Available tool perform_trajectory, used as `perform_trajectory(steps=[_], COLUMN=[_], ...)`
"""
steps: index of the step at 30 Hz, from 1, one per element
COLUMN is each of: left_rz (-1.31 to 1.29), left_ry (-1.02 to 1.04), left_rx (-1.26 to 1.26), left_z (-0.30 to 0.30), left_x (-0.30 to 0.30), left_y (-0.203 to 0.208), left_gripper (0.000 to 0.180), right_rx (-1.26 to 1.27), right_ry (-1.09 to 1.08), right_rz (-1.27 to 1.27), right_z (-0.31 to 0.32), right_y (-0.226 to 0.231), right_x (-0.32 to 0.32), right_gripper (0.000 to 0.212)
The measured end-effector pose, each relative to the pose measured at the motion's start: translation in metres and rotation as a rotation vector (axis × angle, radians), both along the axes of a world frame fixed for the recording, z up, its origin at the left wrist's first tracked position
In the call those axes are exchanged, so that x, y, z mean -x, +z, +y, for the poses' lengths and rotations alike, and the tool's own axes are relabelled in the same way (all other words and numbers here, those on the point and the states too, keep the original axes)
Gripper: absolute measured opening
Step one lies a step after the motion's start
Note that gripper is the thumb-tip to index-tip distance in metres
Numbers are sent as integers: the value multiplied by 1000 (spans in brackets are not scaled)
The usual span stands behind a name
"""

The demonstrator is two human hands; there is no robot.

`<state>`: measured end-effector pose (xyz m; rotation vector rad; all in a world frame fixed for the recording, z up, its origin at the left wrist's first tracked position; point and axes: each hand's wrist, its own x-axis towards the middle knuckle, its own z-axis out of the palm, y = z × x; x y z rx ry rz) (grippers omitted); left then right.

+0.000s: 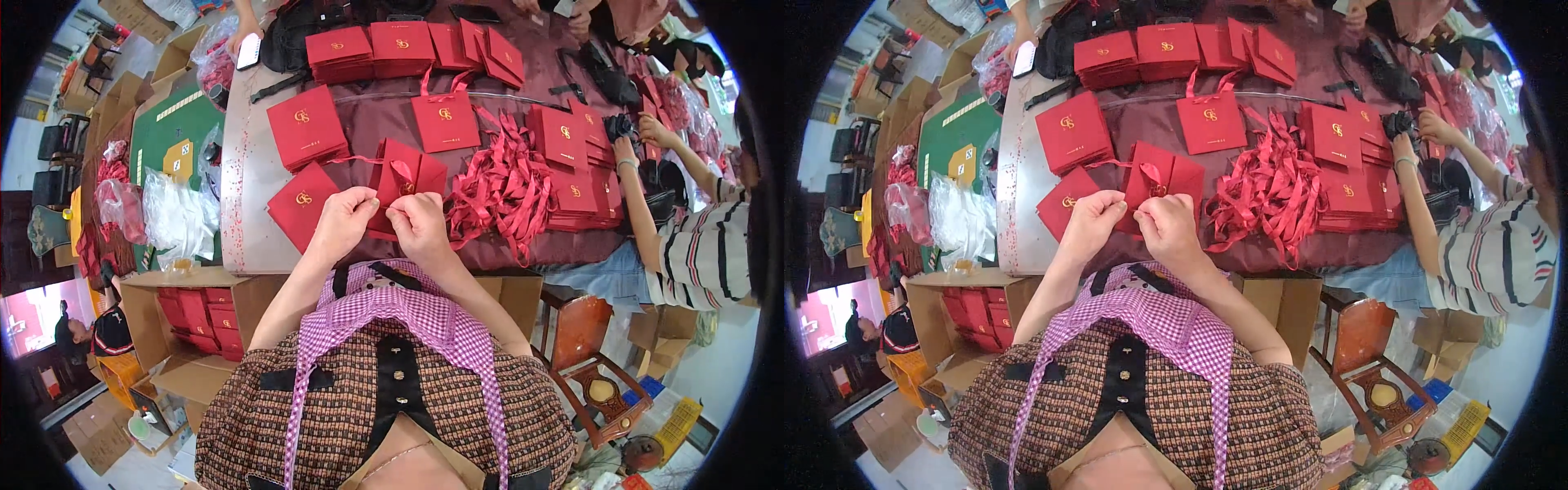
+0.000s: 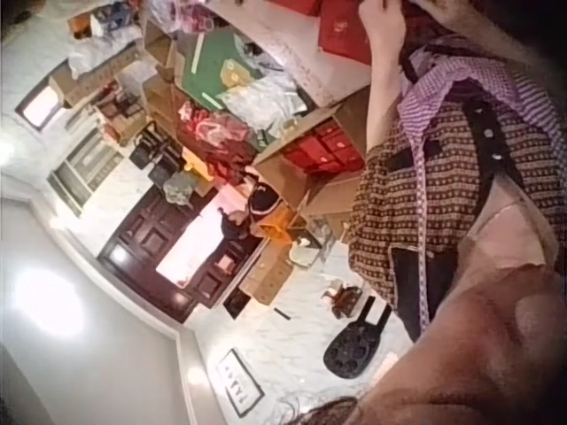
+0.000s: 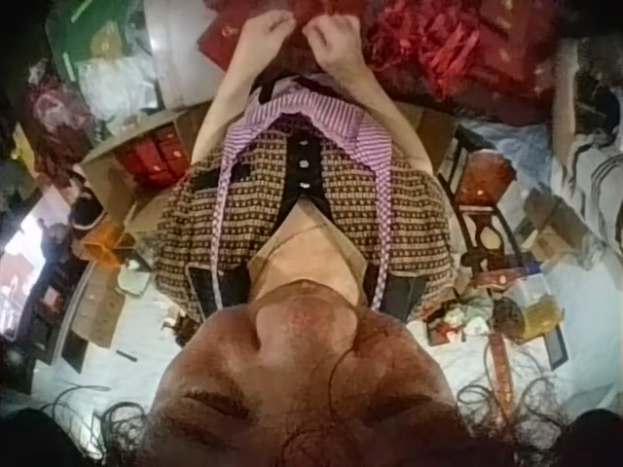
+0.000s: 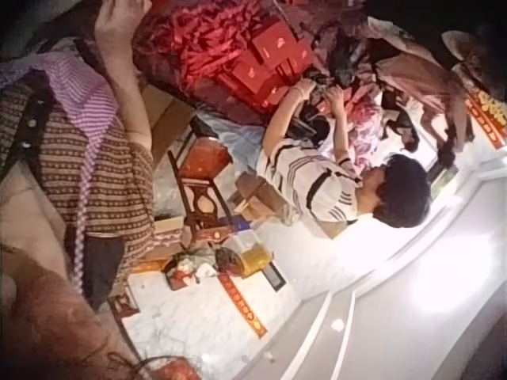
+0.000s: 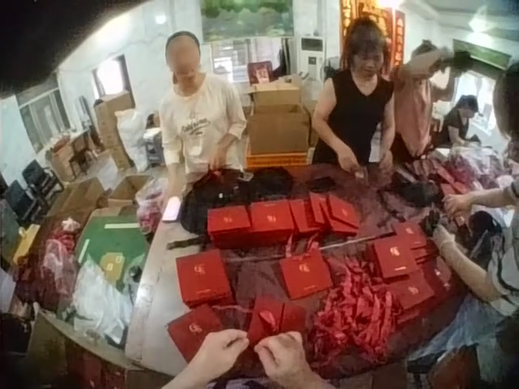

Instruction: The person attaches ribbons to red gift bags by hand at an assembly table.

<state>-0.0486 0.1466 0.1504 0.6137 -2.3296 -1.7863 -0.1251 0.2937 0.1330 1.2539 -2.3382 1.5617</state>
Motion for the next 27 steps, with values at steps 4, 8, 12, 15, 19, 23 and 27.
perform_trajectory(steps=[4,8,12,15,19,23,27], left_rz=[2,-5,26,58,163,213,211], left_ry=[0,-9,11,24,5,37,24], left_rx=[49,129,136,239,413,406,446], left_z=[1,3,8,12,19,24,27], left_x=[0,0,1,3,4,2,3], left_y=[-3,2,-4,-1,0,-6,-3], left_gripper=[18,18,18,16,8,8,9], right_rx=[8,-1,-50,-110,-133,23,113], right_ry=[-16,-32,-40,-33,-35,-93,-104], right_rz=[10,62,320,436,410,-63,-419], right_z=[1,0,-2,-1,0,-1,0], right_y=[-1,-2,0,-2,-1,-10,-12], right_x=[-2,-2,-2,-1,-4,-8,-11], right_gripper=[8,8,12,14,13,12,11])
